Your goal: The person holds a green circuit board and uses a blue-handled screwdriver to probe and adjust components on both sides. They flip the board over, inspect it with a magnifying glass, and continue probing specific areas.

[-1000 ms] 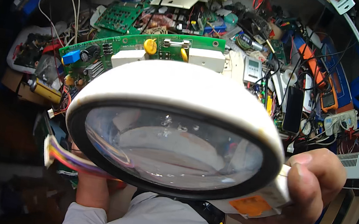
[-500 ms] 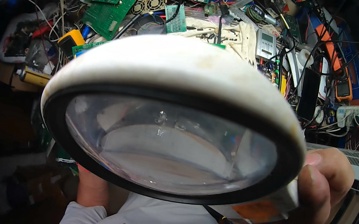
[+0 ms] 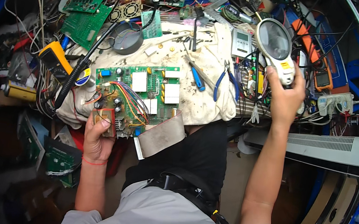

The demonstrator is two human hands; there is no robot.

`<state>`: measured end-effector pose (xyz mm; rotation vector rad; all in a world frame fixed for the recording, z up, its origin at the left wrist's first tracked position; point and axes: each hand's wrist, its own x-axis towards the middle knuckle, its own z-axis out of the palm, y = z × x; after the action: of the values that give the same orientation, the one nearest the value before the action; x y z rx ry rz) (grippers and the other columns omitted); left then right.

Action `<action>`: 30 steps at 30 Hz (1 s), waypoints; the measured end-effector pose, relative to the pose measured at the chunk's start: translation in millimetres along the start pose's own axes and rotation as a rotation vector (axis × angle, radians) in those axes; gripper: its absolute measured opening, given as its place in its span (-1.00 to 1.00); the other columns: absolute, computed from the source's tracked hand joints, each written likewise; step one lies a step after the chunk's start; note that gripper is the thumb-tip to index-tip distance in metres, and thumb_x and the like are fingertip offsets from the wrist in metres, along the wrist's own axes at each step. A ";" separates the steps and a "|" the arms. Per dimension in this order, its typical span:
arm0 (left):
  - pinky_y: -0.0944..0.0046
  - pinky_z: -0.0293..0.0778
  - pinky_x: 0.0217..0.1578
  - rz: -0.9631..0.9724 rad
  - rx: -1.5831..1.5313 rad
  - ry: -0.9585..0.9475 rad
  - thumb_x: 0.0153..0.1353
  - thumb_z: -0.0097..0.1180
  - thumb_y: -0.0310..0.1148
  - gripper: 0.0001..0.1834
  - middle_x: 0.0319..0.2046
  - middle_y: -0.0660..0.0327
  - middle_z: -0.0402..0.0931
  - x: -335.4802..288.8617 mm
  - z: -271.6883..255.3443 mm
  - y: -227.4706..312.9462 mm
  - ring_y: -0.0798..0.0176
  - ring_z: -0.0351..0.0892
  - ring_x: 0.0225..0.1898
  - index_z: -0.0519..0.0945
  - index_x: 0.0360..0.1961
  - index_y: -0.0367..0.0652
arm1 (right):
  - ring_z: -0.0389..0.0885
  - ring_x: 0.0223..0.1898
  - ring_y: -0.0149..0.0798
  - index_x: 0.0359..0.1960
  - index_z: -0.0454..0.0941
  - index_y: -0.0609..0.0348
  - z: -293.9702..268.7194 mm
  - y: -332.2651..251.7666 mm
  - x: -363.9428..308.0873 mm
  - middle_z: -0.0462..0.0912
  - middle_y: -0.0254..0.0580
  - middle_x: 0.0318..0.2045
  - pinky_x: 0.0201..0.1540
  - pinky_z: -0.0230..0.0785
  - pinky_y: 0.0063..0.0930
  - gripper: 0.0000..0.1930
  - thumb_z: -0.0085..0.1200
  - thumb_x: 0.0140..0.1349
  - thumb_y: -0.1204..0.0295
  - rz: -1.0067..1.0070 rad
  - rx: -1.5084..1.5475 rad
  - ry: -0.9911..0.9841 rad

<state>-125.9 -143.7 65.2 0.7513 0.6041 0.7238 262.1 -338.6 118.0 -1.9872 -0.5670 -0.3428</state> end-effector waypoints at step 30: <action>0.05 0.56 0.20 -0.142 0.002 -0.089 0.23 0.20 -0.47 -0.40 0.09 0.11 0.62 48.5 -37.3 -11.2 0.15 0.64 0.11 0.40 0.32 -0.28 | 0.64 -0.02 -0.01 -0.02 0.66 0.19 76.8 -13.9 -86.0 0.65 -0.09 -0.07 0.08 0.49 -0.21 -0.67 0.37 0.16 0.48 -0.531 -0.125 -0.459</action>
<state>-118.9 -98.1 23.6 0.7307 0.5709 0.5566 181.5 -285.9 53.0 -2.0192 -1.4050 -0.2413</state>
